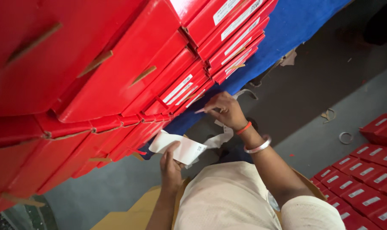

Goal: The person pulls a strip of labels and applies them one by one to a stack of red boxes on a table.

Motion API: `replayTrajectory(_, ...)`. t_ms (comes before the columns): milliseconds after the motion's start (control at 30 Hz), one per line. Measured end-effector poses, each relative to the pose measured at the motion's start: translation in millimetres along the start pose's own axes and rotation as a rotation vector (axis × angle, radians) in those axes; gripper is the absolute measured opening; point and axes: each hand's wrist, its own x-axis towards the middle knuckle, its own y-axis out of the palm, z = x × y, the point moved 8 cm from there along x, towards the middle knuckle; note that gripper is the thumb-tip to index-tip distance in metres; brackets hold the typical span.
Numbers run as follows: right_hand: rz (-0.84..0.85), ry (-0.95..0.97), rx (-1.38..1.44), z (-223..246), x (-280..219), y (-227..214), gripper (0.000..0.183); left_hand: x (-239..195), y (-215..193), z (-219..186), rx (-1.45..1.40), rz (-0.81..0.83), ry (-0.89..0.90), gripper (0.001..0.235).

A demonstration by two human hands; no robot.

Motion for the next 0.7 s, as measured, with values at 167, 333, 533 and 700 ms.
replayTrajectory(167,-0.005,0.131,-0.143,-12,5,6,0.017,2,-1,11,0.017,0.018,-0.014,0.054)
replayTrajectory(333,0.049,0.007,0.079,4,-1,6,0.018,8,-1,13,0.074,0.056,-0.001,0.054)
replayTrajectory(533,-0.022,-0.202,-0.023,33,-4,11,0.021,9,5,10,0.105,0.090,0.007,0.054)
replayTrajectory(700,0.191,-0.322,-0.073,61,1,73,0.017,10,0,18,0.080,0.117,0.021,0.053)
